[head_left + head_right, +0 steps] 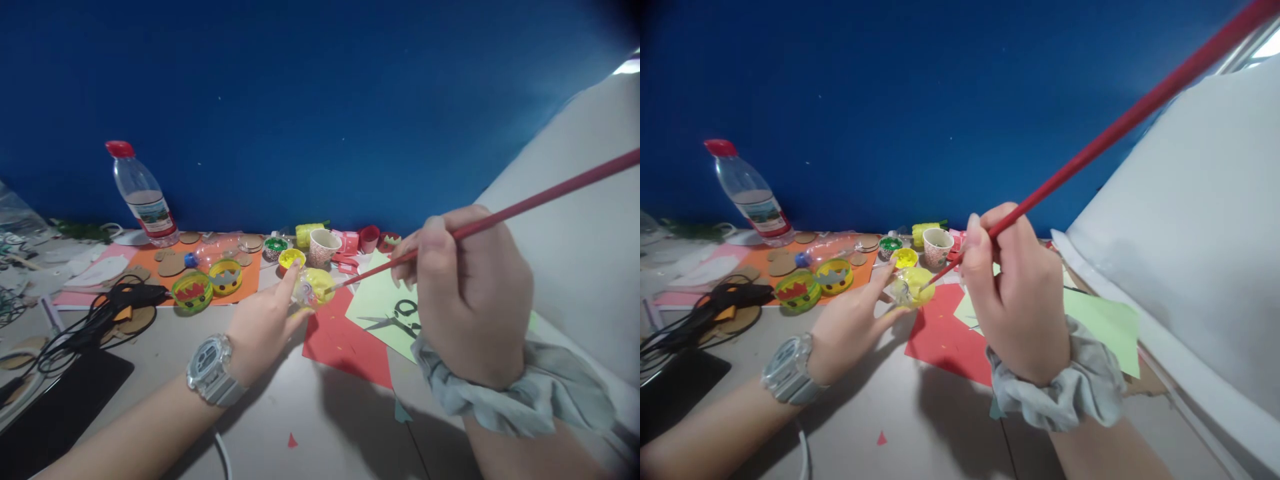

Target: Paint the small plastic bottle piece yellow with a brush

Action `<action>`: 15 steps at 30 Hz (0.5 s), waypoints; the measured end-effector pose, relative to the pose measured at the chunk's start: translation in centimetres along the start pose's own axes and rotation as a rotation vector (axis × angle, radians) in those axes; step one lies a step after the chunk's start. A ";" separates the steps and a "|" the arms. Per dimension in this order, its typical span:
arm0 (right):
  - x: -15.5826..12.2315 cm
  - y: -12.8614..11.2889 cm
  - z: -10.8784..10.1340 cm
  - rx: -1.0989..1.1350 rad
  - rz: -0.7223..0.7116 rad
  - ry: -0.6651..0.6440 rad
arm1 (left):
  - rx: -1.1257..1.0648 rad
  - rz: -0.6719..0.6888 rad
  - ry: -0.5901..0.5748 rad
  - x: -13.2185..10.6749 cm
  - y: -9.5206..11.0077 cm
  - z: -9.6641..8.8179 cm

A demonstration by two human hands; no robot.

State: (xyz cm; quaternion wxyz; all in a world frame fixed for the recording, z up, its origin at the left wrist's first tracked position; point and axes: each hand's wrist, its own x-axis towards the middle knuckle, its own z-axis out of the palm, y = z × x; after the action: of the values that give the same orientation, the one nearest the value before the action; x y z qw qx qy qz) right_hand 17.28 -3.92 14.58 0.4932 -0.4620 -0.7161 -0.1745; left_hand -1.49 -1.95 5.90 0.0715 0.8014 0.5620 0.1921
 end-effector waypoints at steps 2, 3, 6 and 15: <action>0.0 -0.1 0.0 0.050 -0.013 -0.026 | 0.001 -0.009 0.001 0.0 0.0 -0.1; -0.1 -0.2 -0.1 0.055 -0.020 -0.043 | -0.001 -0.011 0.003 0.0 0.0 -0.1; -0.3 -0.2 -0.1 0.011 -0.007 -0.058 | -0.010 -0.009 0.006 0.0 0.0 0.0; -0.3 -0.1 0.0 0.027 0.004 -0.050 | -0.025 0.001 0.000 0.0 -0.1 0.2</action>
State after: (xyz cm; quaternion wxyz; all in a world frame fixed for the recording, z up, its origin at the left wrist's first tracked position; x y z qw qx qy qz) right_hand 17.22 -4.12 14.32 0.4816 -0.4612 -0.7296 -0.1521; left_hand -1.49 -1.85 5.72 0.0814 0.8006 0.5592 0.1993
